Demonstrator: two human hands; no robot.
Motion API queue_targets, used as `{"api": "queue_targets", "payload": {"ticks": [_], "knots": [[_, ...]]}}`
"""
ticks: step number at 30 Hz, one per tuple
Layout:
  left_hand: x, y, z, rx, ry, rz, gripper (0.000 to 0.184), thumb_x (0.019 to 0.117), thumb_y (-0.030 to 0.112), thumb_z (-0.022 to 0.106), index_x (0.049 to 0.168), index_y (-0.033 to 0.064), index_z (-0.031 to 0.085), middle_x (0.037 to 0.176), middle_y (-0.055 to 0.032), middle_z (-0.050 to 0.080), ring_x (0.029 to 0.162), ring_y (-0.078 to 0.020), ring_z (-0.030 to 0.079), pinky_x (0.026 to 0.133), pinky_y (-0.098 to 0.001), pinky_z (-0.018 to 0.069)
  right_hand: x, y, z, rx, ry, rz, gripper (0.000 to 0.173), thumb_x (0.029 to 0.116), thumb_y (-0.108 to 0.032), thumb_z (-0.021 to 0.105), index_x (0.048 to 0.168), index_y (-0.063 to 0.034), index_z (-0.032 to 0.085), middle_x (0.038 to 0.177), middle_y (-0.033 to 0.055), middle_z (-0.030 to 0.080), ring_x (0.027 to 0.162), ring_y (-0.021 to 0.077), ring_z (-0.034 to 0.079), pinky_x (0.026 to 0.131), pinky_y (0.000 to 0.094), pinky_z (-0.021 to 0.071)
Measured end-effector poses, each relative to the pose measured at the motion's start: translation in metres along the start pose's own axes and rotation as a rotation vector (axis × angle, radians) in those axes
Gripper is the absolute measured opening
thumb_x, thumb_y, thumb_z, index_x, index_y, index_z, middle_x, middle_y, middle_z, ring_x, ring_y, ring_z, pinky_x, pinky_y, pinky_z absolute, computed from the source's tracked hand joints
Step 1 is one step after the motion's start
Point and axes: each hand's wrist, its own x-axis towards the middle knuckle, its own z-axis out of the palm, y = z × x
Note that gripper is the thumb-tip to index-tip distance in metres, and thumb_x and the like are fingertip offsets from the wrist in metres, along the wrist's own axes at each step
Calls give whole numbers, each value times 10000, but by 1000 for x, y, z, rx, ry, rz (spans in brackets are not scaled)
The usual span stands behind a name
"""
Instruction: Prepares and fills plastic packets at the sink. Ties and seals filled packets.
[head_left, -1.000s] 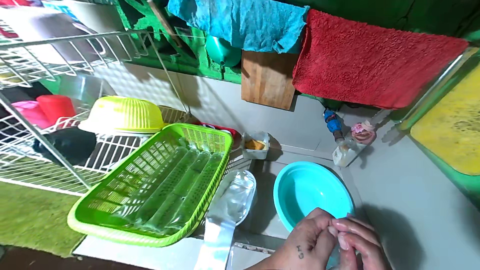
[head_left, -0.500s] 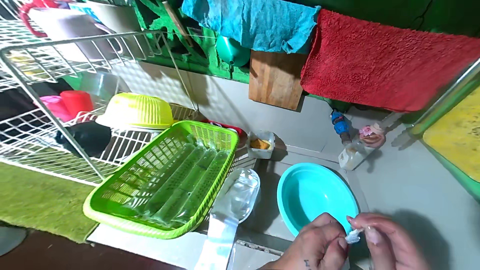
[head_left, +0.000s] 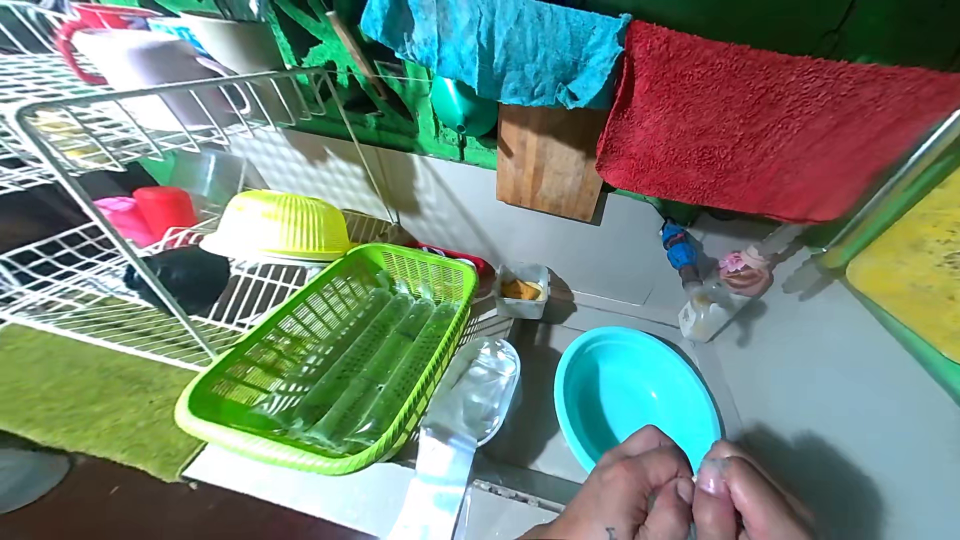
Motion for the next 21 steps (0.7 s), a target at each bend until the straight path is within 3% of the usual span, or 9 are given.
{"api": "queue_targets", "payload": {"ticks": [9, 14, 16, 17, 19, 21], "knots": [[-6, -2, 11, 19, 51, 28, 313, 1022, 135, 480, 849, -51, 662, 944, -164, 614, 921, -195, 599, 804, -295, 505, 0, -11, 9, -6, 176, 125, 302, 986, -119, 476, 701, -21, 494, 606, 31, 476, 561, 12, 480, 527, 137, 393], [-10, -3, 11, 3, 67, 29, 323, 1026, 142, 455, 909, -62, 676, 986, -184, 628, 956, -235, 620, 836, -351, 523, -1, -12, 9, 52, 99, 94, 329, 1022, -149, 459, 770, 49, 532, 657, 88, 523, 629, 59, 552, 601, 177, 463], [-20, -7, 9, -27, 106, 60, 431, 1063, 263, 431, 1079, -102, 660, 1084, -220, 641, 1050, -263, 635, 934, -396, 530, 5, -14, 7, 140, -9, 32, 343, 1008, -177, 462, 757, 50, 518, 669, 127, 524, 658, 137, 561, 634, 250, 471], [-26, -10, 7, -31, 120, 68, 562, 1072, 395, 414, 1190, -120, 605, 1146, -236, 635, 1098, -270, 638, 984, -422, 529, 11, -18, 8, 176, -53, 2, 341, 996, -185, 462, 746, 43, 507, 670, 137, 515, 665, 168, 555, 644, 280, 466], [-39, -17, 3, -26, 152, 91, 895, 999, 685, 398, 1347, -134, 491, 1238, -255, 616, 1152, -268, 633, 1028, -440, 519, 26, -30, 9, 230, -116, -64, 343, 986, -203, 471, 735, 27, 507, 661, 152, 520, 661, 210, 556, 641, 324, 462], [-49, -19, -6, 4, 167, 123, 1047, 894, 797, 475, 1392, -125, 457, 1285, -270, 604, 1206, -274, 614, 1069, -448, 490, 48, -48, 13, 282, -162, -138, 341, 994, -220, 478, 744, 8, 521, 662, 151, 523, 658, 228, 550, 642, 345, 446]]}}
